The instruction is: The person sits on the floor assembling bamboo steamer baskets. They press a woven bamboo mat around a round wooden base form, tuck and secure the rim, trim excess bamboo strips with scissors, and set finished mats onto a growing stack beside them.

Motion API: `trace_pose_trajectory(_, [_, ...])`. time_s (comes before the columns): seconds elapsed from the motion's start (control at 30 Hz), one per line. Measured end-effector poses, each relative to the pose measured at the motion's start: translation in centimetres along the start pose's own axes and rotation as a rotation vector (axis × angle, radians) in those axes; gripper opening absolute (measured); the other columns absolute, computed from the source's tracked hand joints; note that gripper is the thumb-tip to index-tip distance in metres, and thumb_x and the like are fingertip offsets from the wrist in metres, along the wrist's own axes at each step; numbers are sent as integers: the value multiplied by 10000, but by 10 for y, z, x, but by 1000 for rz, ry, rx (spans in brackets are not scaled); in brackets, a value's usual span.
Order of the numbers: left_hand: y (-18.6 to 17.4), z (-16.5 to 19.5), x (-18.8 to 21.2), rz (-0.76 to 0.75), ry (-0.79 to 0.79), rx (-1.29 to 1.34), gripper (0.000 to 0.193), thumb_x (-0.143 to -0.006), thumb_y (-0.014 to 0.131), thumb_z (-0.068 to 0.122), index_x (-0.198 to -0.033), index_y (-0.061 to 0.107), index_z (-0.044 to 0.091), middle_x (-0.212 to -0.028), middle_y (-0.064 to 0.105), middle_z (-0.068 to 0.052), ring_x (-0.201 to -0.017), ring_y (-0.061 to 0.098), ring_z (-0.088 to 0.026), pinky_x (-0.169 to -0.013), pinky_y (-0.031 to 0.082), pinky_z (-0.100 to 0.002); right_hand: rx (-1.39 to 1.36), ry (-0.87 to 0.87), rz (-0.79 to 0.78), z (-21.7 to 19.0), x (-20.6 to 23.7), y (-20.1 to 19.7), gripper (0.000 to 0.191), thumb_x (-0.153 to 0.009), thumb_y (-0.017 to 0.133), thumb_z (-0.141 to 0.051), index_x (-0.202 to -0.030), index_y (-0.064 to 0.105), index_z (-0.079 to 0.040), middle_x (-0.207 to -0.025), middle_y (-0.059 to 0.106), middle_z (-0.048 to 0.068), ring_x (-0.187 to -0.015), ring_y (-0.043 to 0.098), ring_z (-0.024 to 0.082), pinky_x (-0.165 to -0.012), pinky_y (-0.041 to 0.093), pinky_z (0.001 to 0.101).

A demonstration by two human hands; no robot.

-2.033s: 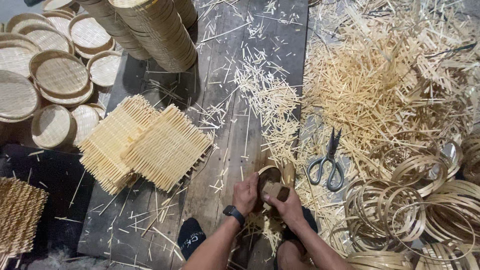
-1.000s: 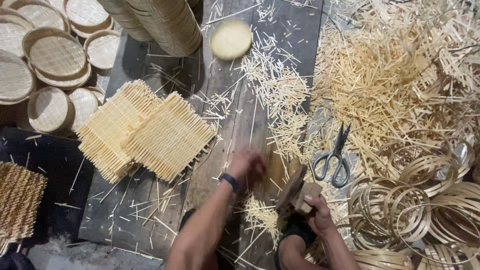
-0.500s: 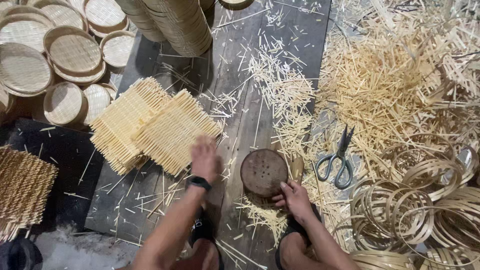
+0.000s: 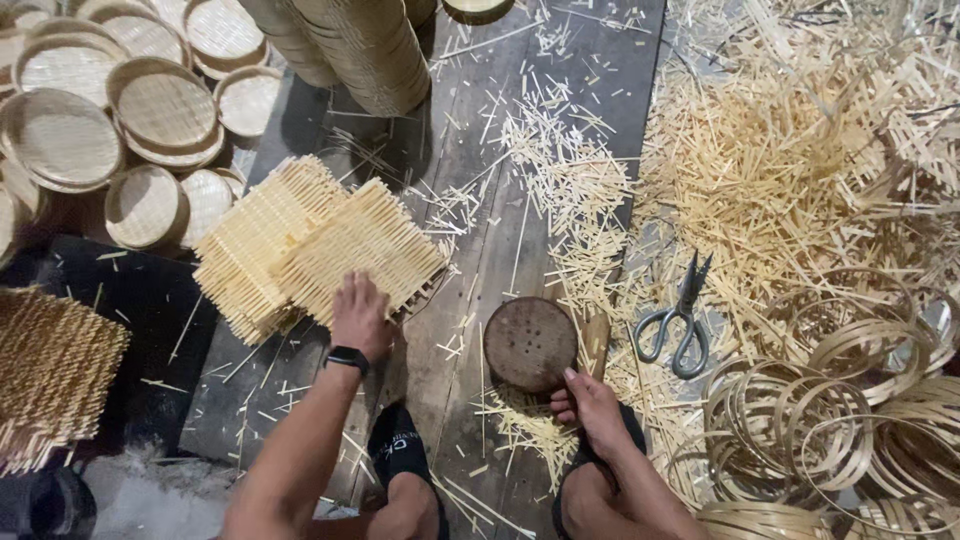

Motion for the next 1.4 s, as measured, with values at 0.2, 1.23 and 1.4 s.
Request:
trace_pose_trajectory(0.2, [13, 11, 14, 140, -21, 86, 309, -810, 715, 261, -1114, 734, 211, -1619, 344, -150, -1505, 242, -446, -1221, 172, -627, -37, 33, 8, 20, -1, -4, 474, -1004, 578, -385, -1000, 683, 77, -857, 724, 157, -714, 685, 210, -644, 581, 337])
trace_pose_trajectory(1.23, [42, 128, 17, -322, -565, 1153, 767, -645, 917, 204, -1277, 550, -30, -1120, 710, -169, -981, 695, -235, -846, 590, -359, -192, -164, 12, -34, -6, -16, 230, -853, 747, -26, -1061, 673, 37, -895, 723, 66, -729, 671, 116, -652, 550, 271])
trace_pose_trajectory(1.4, [59, 116, 9, -373, -550, 1206, 769, -642, 928, 212, -1291, 603, -43, -1031, 775, -112, -868, 737, -170, -753, 600, -306, 56, -282, 131, -40, -5, -15, 228, -831, 793, -132, -1010, 709, -18, -882, 749, 10, -752, 664, 76, -686, 556, 259])
Point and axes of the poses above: each hand's wrist, its own x-axis away from the middle knuckle, its own y-axis out of the palm, z = x × y, the point moved 5 cm from there along -x, towards the middle knuckle
